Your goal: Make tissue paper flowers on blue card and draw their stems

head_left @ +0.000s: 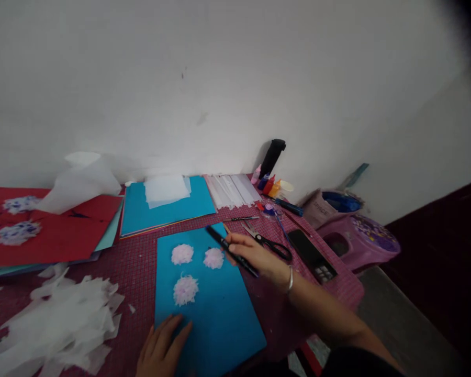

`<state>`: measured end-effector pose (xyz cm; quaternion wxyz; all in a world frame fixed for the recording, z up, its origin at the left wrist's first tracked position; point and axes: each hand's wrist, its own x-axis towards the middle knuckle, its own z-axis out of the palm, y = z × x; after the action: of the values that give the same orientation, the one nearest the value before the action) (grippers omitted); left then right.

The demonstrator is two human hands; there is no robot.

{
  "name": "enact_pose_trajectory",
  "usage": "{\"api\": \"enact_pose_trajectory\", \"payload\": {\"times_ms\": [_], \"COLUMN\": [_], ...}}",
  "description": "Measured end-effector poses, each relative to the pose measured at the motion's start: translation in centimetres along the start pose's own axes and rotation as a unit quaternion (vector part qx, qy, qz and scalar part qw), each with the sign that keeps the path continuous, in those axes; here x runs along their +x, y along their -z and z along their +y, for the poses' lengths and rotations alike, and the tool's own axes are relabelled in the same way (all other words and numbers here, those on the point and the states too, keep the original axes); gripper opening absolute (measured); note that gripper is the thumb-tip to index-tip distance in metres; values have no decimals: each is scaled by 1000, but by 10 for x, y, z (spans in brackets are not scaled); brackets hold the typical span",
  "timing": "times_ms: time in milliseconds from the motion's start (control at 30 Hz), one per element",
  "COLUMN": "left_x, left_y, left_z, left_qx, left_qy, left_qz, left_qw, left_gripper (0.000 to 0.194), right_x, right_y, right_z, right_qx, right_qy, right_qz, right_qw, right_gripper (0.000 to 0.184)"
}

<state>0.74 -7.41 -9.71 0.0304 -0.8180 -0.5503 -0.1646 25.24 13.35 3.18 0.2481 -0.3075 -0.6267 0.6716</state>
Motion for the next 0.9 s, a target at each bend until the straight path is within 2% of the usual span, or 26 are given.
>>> {"api": "enact_pose_trajectory", "payload": {"times_ms": [100,167,233,333,500,567,633,800,900], "left_x": [16,20,18,5,-7,-3,1,6,15], "left_y": [6,9,10,8,10,13,13,5,13], "left_z": [-6,-7,-5,0,13,15,16,21,21], "left_qx": [-2,5,29,60,55,47,45,57,49], "left_qy": [-14,12,32,-1,-63,-83,-83,-40,-12], "left_qz": [18,14,-4,-24,4,13,17,7,27], "left_qw": [1000,1000,999,998,997,995,995,998,998], "left_gripper": [48,42,42,50,56,53,48,41,39], "right_x": [-6,-8,-12,-31,-75,-80,-74,-38,-24], "right_y": [-25,-31,-31,-22,-10,-11,-13,-11,-8], "right_z": [17,22,25,32,44,45,45,39,29], "right_qx": [153,194,198,190,107,73,65,80,79], "right_qy": [-32,-40,-44,-37,-46,-61,-65,-44,-34], "right_qz": [-41,-58,-48,23,209,220,206,169,150], "right_qw": [987,979,978,981,971,971,974,981,985], "right_gripper": [24,28,30,26,20,22,21,22,21]}}
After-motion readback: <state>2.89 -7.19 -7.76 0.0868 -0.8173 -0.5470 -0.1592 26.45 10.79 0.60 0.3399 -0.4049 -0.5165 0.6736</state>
